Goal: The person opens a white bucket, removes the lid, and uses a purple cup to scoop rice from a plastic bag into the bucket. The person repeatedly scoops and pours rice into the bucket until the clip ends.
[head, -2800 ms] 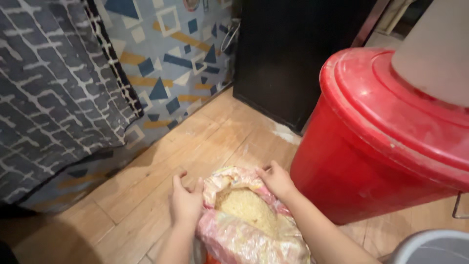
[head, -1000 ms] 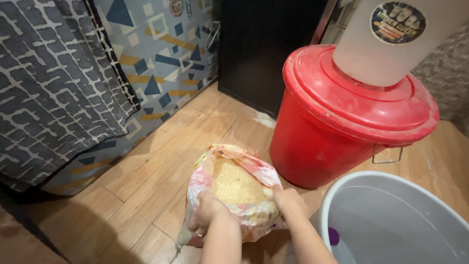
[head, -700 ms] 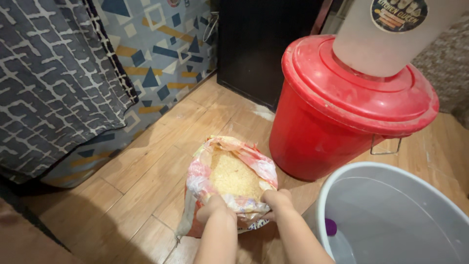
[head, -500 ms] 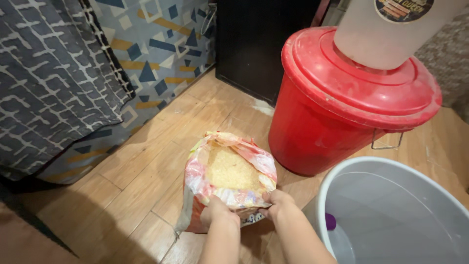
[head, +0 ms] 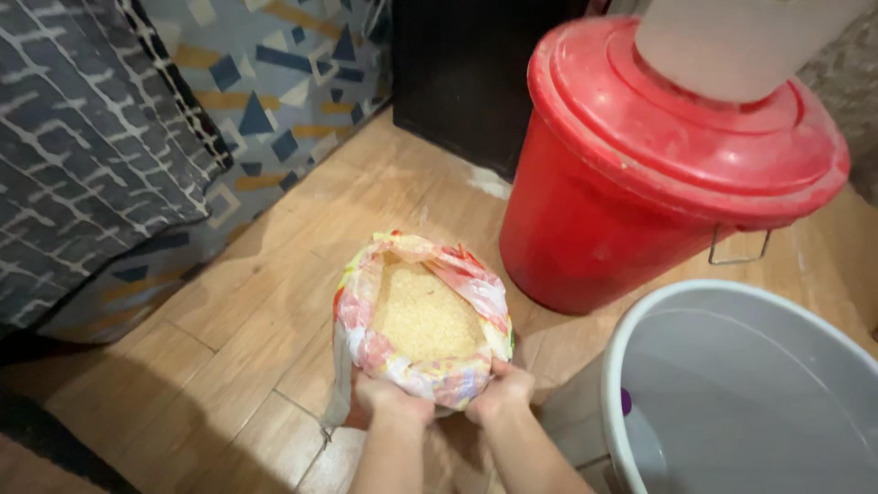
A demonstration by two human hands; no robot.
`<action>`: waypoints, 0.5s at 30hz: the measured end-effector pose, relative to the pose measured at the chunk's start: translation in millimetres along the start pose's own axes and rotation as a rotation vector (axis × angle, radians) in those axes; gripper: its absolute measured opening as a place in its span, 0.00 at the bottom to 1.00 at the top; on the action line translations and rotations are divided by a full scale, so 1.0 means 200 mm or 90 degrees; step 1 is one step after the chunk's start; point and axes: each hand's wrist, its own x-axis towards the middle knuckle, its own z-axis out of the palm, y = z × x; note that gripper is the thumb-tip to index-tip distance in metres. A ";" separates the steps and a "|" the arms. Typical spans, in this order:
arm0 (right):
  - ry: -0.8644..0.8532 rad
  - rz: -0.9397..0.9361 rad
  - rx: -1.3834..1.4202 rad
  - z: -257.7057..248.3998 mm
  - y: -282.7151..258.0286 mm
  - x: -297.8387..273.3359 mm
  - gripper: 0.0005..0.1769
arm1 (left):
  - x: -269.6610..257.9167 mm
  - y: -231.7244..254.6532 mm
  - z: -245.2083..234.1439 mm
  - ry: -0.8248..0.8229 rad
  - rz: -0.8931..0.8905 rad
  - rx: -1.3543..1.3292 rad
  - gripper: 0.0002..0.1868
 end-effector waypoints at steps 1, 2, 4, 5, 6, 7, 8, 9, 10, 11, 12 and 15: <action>-0.001 0.002 -0.006 0.00 -0.01 -0.03 0.24 | -0.01 0.00 0.00 0.010 -0.025 0.049 0.34; -0.002 0.012 -0.019 0.03 -0.01 -0.05 0.25 | 0.00 0.02 0.01 0.034 -0.016 0.051 0.33; -0.003 0.033 -0.046 0.05 -0.05 -0.09 0.27 | 0.04 0.04 0.04 0.082 0.003 0.054 0.30; 0.013 0.019 -0.070 0.08 -0.06 -0.09 0.26 | 0.06 0.05 0.04 0.154 0.073 0.130 0.29; 0.028 0.006 -0.094 0.11 -0.08 -0.09 0.26 | 0.08 0.08 0.05 0.225 0.144 0.205 0.28; 0.043 -0.008 -0.117 0.13 -0.09 -0.10 0.25 | 0.09 0.10 0.05 0.294 0.216 0.281 0.27; 0.108 -0.107 -0.214 0.14 -0.10 -0.11 0.24 | 0.09 0.12 0.07 0.363 0.292 0.352 0.26; 0.171 -0.208 -0.310 0.15 -0.12 -0.13 0.24 | 0.08 0.14 0.10 0.431 0.368 0.424 0.26; 0.234 -0.314 -0.401 0.17 -0.14 -0.15 0.23 | 0.07 0.15 0.14 0.494 0.445 0.497 0.26; 0.296 -0.421 -0.490 0.19 -0.16 -0.18 0.22 | 0.05 0.16 0.17 0.475 0.473 0.595 0.25; 0.359 -0.531 -0.579 0.21 -0.19 -0.21 0.21 | 0.03 0.15 0.21 0.452 0.499 0.691 0.25; 0.167 -0.764 -0.736 0.37 -0.25 -0.27 0.20 | -0.02 0.15 0.29 0.433 0.580 0.910 0.35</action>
